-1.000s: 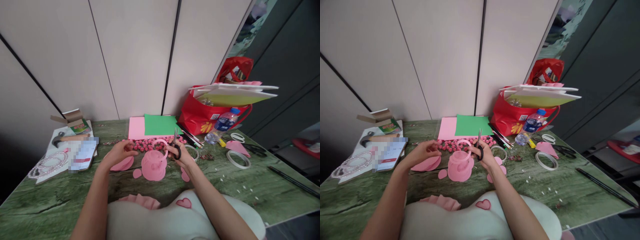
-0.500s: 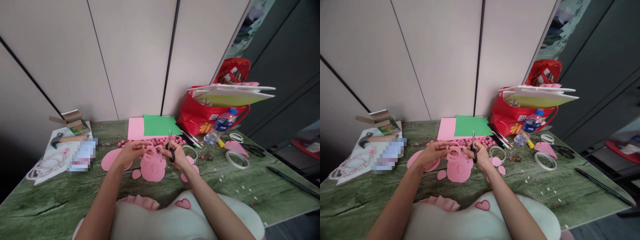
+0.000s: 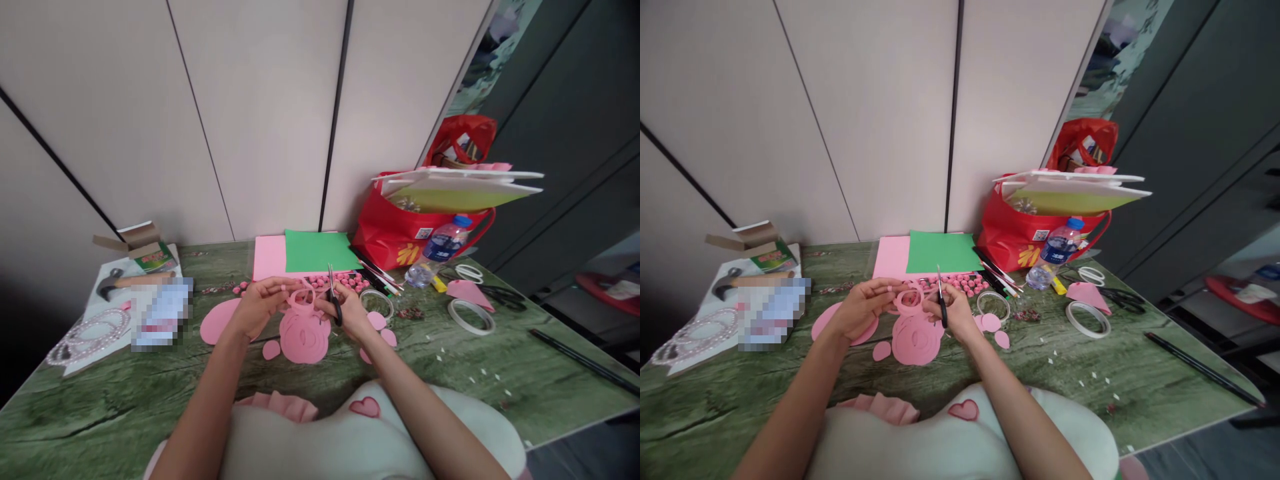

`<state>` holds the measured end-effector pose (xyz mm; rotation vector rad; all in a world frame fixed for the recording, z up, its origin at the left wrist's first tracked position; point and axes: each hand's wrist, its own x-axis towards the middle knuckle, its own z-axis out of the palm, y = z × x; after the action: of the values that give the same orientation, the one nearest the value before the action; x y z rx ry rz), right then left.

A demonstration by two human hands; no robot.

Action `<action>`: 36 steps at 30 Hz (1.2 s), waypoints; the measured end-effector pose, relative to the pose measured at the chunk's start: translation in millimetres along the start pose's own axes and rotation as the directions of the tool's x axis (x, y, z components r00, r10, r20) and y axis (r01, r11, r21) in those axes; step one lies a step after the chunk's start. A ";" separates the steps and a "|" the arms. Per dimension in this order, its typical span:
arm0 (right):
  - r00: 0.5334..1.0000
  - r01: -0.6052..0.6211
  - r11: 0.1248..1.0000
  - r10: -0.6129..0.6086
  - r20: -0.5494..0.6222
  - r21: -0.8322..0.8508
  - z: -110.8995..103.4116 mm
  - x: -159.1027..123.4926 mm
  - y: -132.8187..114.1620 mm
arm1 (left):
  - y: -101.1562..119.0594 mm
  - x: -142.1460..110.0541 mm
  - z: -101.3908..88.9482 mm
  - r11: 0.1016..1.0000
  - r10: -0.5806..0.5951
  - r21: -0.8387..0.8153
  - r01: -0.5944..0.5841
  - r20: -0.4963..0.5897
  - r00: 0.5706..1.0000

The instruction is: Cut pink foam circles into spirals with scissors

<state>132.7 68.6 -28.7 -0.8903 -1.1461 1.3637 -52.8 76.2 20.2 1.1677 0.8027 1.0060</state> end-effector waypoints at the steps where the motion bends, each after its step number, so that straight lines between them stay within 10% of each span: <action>1: 1.000 -0.007 1.000 0.007 0.008 0.019 0.0 -0.2 0.1 | -0.3 0.3 -0.1 1.000 -0.003 -0.020 0.003 -0.014 1.000; 14: 0.982 0.170 0.981 -0.176 -0.062 -0.089 -1.5 0.7 -2.5 | -2.6 -0.4 -0.9 0.918 -0.160 0.376 0.128 0.055 0.986; 29: 0.974 0.222 0.960 -0.226 -0.008 -0.170 2.4 -0.3 -7.6 | 2.9 0.6 2.6 0.802 0.140 0.587 -0.111 -0.004 0.990; 36: 0.983 0.180 0.975 -0.176 0.047 -0.128 -0.3 0.2 -8.1 | 5.3 1.1 7.3 0.891 0.181 0.445 -0.089 -0.169 0.969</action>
<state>135.1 68.4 -21.0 -0.8381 -1.3229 1.1718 -46.8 75.2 27.0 1.5353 1.1676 1.1089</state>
